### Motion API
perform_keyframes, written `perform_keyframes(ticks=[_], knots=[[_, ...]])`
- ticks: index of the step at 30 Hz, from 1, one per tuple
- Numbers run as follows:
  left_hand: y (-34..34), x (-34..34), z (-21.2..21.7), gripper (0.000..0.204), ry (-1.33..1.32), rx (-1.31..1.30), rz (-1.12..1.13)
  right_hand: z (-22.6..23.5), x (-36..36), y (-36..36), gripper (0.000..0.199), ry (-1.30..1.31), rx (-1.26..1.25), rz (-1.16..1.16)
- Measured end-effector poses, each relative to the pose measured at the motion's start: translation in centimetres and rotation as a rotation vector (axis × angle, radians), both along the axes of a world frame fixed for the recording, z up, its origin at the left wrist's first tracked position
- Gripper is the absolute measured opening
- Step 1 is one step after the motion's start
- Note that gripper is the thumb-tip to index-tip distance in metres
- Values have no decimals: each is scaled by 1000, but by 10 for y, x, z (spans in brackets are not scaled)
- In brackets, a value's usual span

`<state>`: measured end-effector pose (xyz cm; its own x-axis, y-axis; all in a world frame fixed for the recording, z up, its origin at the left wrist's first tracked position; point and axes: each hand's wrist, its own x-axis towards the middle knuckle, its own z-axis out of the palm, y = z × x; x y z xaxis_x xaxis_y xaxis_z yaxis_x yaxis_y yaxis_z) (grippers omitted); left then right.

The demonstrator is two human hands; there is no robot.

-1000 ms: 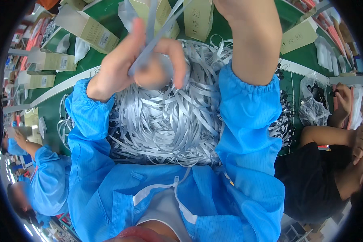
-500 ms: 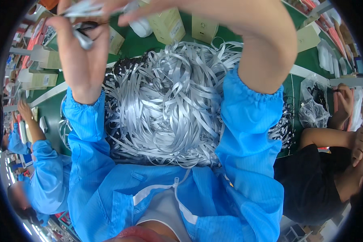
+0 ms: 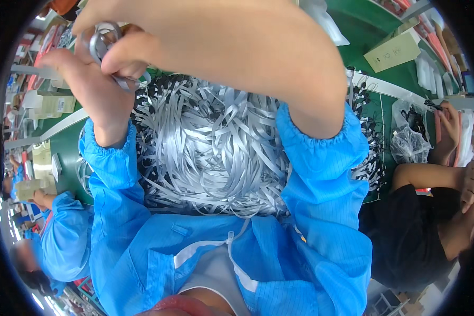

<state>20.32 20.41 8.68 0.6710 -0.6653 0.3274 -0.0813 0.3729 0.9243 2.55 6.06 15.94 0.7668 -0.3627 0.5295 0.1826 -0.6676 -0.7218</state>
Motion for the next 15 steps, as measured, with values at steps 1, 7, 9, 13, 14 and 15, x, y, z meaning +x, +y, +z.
perform_keyframes(ticks=[1, 7, 9, 13, 14, 15], knots=[[0, -1, 0, 102, -15, 75, 115, 0, 0, 2, 9, -10, -28, -30], [-13, 1, 0, 90, -78, 35, -143, 0, 0, -20, 8, -69, -206, -241], [-19, -11, 9, 80, -23, -114, -415, 12, -30, -25, 8, -84, -267, -309], [-37, -11, -31, 86, -779, -303, -58, 8, -55, -49, 7, -131, -409, -423], [-43, -21, -45, 74, -877, -244, -170, 10, -35, -29, 7, -133, -447, -472], [-42, -30, -58, 63, -978, -182, -267, 14, -38, -29, 7, -141, -486, -507]])
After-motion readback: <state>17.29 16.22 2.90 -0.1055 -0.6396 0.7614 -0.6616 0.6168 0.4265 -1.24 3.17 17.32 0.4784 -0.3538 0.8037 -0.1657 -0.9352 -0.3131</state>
